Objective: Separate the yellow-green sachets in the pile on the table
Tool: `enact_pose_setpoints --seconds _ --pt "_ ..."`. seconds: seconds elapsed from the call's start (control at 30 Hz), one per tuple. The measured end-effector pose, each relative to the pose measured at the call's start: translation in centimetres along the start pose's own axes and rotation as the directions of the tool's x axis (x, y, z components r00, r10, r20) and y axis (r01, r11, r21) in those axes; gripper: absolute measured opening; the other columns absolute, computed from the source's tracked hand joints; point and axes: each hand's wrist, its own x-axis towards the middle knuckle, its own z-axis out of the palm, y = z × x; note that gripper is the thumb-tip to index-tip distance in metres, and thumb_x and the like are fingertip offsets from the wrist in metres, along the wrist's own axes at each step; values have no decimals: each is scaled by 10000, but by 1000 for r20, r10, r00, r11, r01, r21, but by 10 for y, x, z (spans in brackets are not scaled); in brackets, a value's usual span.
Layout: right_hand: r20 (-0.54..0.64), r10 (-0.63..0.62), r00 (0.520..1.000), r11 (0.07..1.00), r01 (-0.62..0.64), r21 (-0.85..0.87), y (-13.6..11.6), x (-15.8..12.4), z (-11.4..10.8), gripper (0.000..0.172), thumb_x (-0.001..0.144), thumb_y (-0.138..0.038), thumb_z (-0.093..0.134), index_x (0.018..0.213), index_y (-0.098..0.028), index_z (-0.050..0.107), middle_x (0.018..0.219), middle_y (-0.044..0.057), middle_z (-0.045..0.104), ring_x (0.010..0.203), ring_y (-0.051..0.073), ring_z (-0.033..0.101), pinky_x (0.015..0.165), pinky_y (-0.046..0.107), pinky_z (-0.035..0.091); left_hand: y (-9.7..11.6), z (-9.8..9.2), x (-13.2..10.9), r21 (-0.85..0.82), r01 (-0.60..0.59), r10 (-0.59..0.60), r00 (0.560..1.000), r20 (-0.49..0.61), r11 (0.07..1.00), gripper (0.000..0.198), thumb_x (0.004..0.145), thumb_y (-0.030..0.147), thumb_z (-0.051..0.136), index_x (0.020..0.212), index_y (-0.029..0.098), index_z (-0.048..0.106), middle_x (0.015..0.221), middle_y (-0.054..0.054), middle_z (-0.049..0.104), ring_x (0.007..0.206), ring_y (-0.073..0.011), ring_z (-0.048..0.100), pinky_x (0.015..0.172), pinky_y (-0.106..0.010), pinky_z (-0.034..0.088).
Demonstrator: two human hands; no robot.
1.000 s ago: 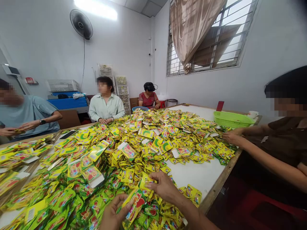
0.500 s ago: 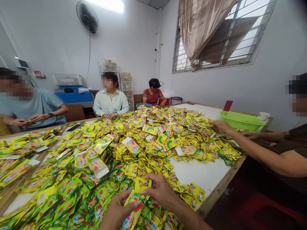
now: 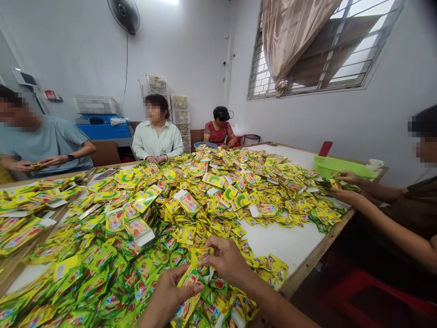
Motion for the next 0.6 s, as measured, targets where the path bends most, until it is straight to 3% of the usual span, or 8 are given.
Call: enact_pose_setpoints --seconds 0.13,0.37,0.5,0.6 --pt "-14 4 1000 999 -3 46 -1 5 2 170 596 -291 715 644 -192 585 505 -85 461 487 81 357 472 198 241 6 1 -2 -45 35 -36 999 -7 998 302 609 315 701 888 202 724 665 19 695 648 -210 598 611 -250 444" --pt "-4 180 984 942 -172 287 6 2 17 274 548 -327 730 620 -184 508 521 -74 469 493 90 405 465 195 270 -2 1 2 -138 43 -58 993 -107 989 333 552 333 750 849 188 710 753 -6 724 727 -216 621 669 -262 468" --pt "44 212 976 922 -215 322 8 -4 15 318 518 -350 745 597 -178 490 524 -74 449 505 88 386 475 198 276 -9 3 4 -284 91 -113 992 -62 954 317 560 374 747 799 178 680 731 -21 723 713 -212 638 651 -271 481" --pt "44 216 975 930 -219 295 14 -9 15 286 548 -364 730 584 -173 521 533 -63 460 534 103 411 505 209 310 -11 5 2 -341 65 -79 997 -25 938 314 554 315 767 811 180 646 754 -8 711 720 -180 631 671 -253 474"
